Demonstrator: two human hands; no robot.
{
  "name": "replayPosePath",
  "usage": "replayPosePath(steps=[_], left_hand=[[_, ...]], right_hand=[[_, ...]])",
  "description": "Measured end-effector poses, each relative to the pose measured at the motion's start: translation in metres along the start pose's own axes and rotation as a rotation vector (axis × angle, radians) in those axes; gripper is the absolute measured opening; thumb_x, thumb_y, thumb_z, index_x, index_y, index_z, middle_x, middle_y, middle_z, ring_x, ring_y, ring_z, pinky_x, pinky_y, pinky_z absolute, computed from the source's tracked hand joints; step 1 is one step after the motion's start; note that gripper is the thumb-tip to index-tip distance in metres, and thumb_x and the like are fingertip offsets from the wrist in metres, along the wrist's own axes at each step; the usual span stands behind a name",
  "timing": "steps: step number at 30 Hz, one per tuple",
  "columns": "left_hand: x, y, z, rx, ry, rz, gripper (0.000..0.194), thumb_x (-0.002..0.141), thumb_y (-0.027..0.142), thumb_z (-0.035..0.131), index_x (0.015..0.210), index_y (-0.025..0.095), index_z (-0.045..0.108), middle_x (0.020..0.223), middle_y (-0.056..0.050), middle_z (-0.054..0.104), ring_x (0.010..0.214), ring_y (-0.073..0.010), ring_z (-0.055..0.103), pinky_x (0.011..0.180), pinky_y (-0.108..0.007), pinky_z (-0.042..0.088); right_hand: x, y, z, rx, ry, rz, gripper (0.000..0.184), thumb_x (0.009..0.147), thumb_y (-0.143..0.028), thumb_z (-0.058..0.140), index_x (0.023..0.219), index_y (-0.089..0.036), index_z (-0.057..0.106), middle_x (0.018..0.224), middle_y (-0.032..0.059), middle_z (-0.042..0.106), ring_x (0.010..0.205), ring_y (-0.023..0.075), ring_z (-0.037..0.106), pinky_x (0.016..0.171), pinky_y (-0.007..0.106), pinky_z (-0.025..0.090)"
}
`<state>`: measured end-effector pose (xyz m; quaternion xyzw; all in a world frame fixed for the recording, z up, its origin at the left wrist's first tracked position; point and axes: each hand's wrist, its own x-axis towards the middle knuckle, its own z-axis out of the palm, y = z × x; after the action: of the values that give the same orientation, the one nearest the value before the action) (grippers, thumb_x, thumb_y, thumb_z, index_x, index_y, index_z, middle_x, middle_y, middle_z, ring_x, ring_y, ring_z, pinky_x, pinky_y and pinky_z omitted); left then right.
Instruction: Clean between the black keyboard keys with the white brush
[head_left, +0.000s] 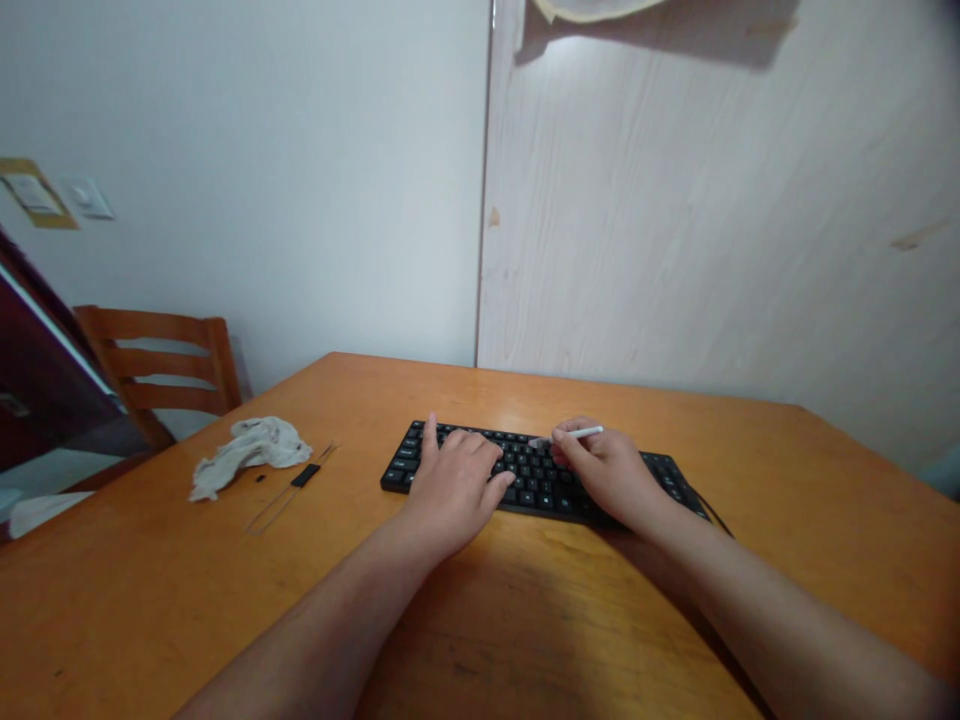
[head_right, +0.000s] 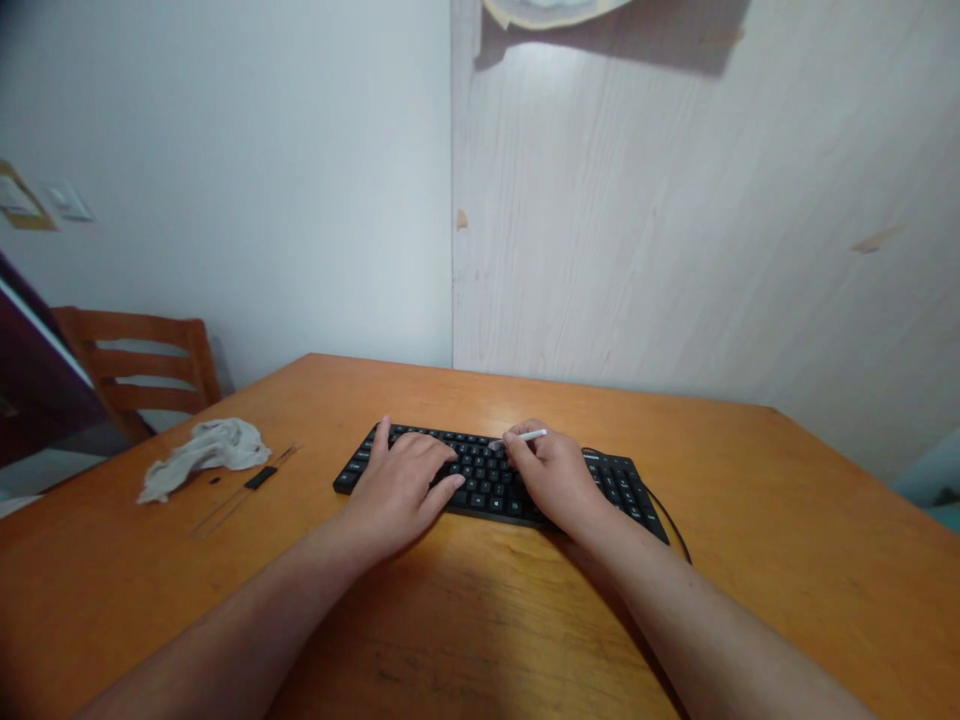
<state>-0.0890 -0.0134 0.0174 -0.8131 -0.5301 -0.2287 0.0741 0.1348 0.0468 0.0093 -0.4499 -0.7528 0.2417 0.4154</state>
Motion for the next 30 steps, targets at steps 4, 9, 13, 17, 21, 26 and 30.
replayPosePath(steps=[4,9,13,17,21,26,30], left_hand=[[0.0,0.0,0.001,0.011,-0.011,0.006,0.024,0.095,0.041,0.051,0.105,0.023,0.065,0.106,-0.005,0.066,0.11,-0.0256,0.055,0.117,-0.062,-0.002],[0.0,0.0,0.002,0.023,-0.018,0.011,0.026,0.095,0.043,0.052,0.104,0.023,0.065,0.106,-0.005,0.066,0.109,-0.0261,0.056,0.117,-0.063,-0.001],[0.0,0.001,0.001,0.026,-0.029,0.02,0.026,0.095,0.043,0.051,0.105,0.023,0.066,0.105,-0.005,0.067,0.108,-0.0262,0.056,0.117,-0.063,-0.001],[0.0,0.002,0.002,0.025,-0.033,0.014,0.026,0.095,0.043,0.052,0.105,0.024,0.066,0.106,-0.005,0.067,0.109,-0.0265,0.056,0.117,-0.063,-0.002],[0.0,0.002,0.002,0.021,-0.037,0.017,0.026,0.094,0.043,0.053,0.104,0.023,0.066,0.105,-0.005,0.067,0.109,-0.0258,0.056,0.117,-0.063,-0.003],[-0.001,0.001,0.002,0.02,-0.037,0.028,0.027,0.094,0.044,0.053,0.105,0.023,0.066,0.105,-0.005,0.067,0.109,-0.0262,0.056,0.117,-0.063,-0.003],[-0.001,0.001,0.002,0.025,-0.042,0.03,0.027,0.093,0.044,0.053,0.105,0.024,0.066,0.106,-0.006,0.067,0.109,-0.0269,0.056,0.117,-0.063,-0.003]], right_hand=[[-0.002,-0.016,-0.007,-0.102,-0.052,-0.032,0.037,0.096,-0.04,0.046,0.07,-0.02,0.063,0.082,0.0048,0.067,0.075,0.0184,0.063,0.069,0.03,0.044],[-0.004,-0.031,-0.015,-0.22,-0.091,-0.034,0.031,0.096,-0.034,0.046,0.073,-0.02,0.062,0.074,0.0025,0.066,0.069,0.0172,0.061,0.066,0.029,0.041],[-0.006,-0.037,-0.019,-0.294,-0.133,-0.037,0.029,0.095,-0.033,0.046,0.075,-0.02,0.063,0.072,0.002,0.066,0.067,0.0166,0.061,0.064,0.028,0.039],[-0.007,-0.045,-0.023,-0.362,-0.203,-0.039,0.029,0.095,-0.031,0.045,0.073,-0.02,0.061,0.067,0.0013,0.064,0.063,0.0159,0.058,0.061,0.028,0.037],[-0.008,-0.051,-0.028,-0.392,-0.259,-0.041,0.025,0.093,-0.028,0.046,0.076,-0.02,0.063,0.066,0.0012,0.066,0.062,0.0157,0.058,0.06,0.028,0.036],[-0.009,-0.054,-0.03,-0.392,-0.255,-0.046,0.024,0.089,-0.027,0.051,0.072,-0.021,0.066,0.062,0.0014,0.066,0.057,0.0156,0.056,0.056,0.029,0.034],[-0.011,-0.056,-0.029,-0.369,-0.27,-0.052,0.025,0.089,-0.026,0.051,0.069,-0.022,0.066,0.061,0.0012,0.066,0.057,0.0158,0.056,0.056,0.029,0.035]])
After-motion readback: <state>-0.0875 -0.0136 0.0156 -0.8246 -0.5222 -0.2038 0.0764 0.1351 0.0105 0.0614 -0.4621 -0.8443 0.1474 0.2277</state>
